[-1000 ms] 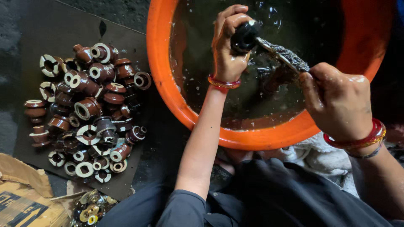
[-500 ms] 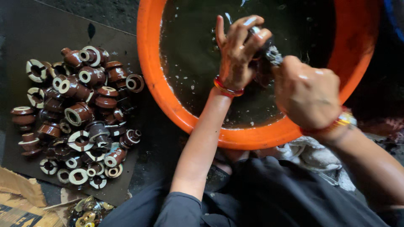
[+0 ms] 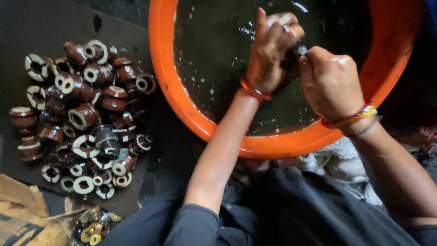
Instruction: The person sits on the floor and cleans small brown wooden parts by scrubbing them with a sponge and a thin metal tool in a red basin of water. They repeatedly pick up parts, scrub the exterior and interior, rinse, and place them on a nearby cardboard sheet.
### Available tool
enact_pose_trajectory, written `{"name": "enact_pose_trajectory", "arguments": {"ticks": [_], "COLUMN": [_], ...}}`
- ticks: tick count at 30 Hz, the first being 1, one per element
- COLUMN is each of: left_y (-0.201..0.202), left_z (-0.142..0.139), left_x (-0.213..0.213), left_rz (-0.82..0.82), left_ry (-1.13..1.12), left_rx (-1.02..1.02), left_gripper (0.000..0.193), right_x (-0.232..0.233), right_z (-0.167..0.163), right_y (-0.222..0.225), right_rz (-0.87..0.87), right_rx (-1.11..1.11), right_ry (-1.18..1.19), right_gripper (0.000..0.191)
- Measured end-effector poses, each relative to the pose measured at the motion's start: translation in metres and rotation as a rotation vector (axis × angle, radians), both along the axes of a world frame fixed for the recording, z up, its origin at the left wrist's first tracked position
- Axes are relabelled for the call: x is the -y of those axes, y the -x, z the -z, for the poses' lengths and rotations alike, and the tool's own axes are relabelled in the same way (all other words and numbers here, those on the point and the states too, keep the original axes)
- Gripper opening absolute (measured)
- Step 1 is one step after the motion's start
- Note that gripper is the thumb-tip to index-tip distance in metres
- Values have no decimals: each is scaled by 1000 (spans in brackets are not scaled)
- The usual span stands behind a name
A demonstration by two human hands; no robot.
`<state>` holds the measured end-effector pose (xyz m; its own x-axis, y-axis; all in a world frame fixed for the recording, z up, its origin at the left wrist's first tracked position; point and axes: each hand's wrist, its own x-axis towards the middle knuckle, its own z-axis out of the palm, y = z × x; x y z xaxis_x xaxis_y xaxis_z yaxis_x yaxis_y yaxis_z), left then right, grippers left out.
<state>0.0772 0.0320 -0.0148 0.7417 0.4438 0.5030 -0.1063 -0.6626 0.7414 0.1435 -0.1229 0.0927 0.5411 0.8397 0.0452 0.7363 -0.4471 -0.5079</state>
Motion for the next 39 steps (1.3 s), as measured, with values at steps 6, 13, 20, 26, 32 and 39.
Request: {"name": "enact_pose_trajectory", "arguments": {"ticks": [6, 13, 20, 26, 32, 39], "left_y": [-3, 8, 9, 10, 9, 10], "left_z": [8, 27, 42, 53, 44, 60], "left_x": [-2, -29, -22, -18, -17, -11], "left_rz": [-197, -541, -517, -358, -270, -101], "left_ry": [-19, 232, 263, 277, 260, 252], "left_rx": [-31, -161, -520, -753, -756, -695], "left_gripper": [42, 52, 45, 38, 31, 36], "right_x": [-21, 34, 54, 76, 64, 54], "right_z": [7, 4, 0, -53, -77, -4], "right_y": [-4, -56, -50, -11, 9, 1], "right_rz": [12, 5, -87, 173, 326, 74], "right_rx": [16, 27, 144, 39, -166, -178], "right_ry": [8, -96, -71, 152, 595, 147], "right_gripper": [28, 7, 5, 12, 21, 14]}}
